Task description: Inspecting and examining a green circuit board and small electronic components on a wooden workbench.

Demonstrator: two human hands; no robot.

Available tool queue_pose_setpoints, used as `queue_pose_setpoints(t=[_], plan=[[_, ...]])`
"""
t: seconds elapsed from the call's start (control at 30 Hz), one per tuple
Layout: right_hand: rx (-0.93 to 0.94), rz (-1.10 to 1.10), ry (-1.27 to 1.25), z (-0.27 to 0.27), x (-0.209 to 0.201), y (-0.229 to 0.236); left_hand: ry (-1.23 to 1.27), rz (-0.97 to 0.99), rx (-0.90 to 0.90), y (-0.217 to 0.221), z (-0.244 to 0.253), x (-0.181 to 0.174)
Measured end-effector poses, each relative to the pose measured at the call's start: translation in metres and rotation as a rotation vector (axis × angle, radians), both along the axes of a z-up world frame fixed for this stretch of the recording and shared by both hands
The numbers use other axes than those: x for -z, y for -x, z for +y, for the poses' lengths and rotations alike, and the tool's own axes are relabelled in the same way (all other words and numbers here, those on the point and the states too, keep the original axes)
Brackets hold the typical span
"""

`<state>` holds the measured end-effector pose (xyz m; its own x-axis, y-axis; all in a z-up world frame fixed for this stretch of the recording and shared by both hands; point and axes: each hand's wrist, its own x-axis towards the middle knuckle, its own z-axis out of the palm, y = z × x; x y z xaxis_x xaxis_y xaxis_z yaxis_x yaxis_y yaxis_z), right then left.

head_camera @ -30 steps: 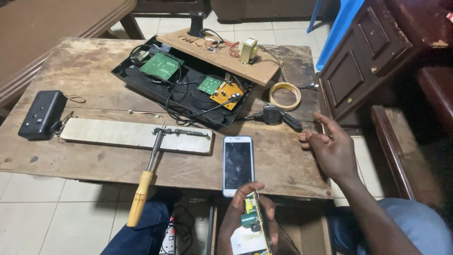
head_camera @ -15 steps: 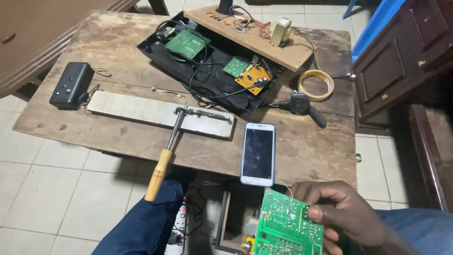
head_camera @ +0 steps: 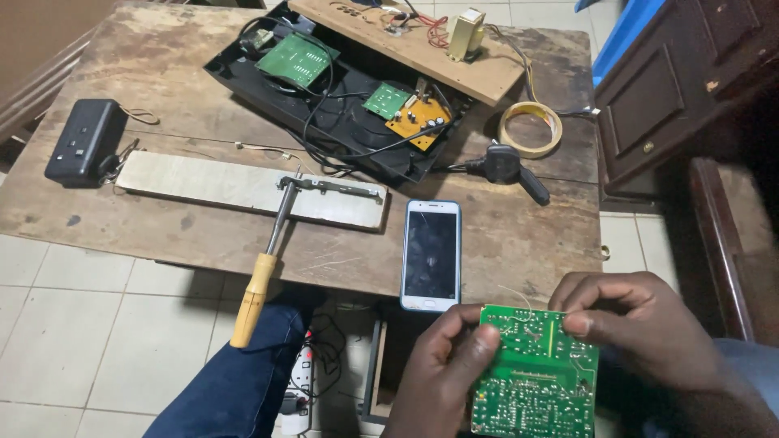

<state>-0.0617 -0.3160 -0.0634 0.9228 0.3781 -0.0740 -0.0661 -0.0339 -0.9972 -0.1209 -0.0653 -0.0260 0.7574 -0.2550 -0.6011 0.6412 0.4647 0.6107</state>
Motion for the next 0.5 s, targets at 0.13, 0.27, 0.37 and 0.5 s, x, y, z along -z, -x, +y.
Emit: queue_pose_setpoints(t=[0.13, 0.27, 0.37, 0.5], plan=[[-0.006, -0.019, 0.052, 0.006, -0.007, 0.000, 0.075, -0.138, -0.093, 0.007, -0.006, 0.017], [-0.057, -0.070, -0.009, 0.003, 0.001, -0.002, 0.123, -0.158, -0.012, 0.004, -0.001, 0.010], [-0.055, -0.075, -0.068, 0.007, 0.000, -0.001, 0.030, -0.253, -0.030, 0.005, -0.003, 0.016], [0.016, 0.061, -0.163, 0.013, -0.003, 0.002, 0.076, -0.142, -0.133, 0.003, -0.002, 0.025]])
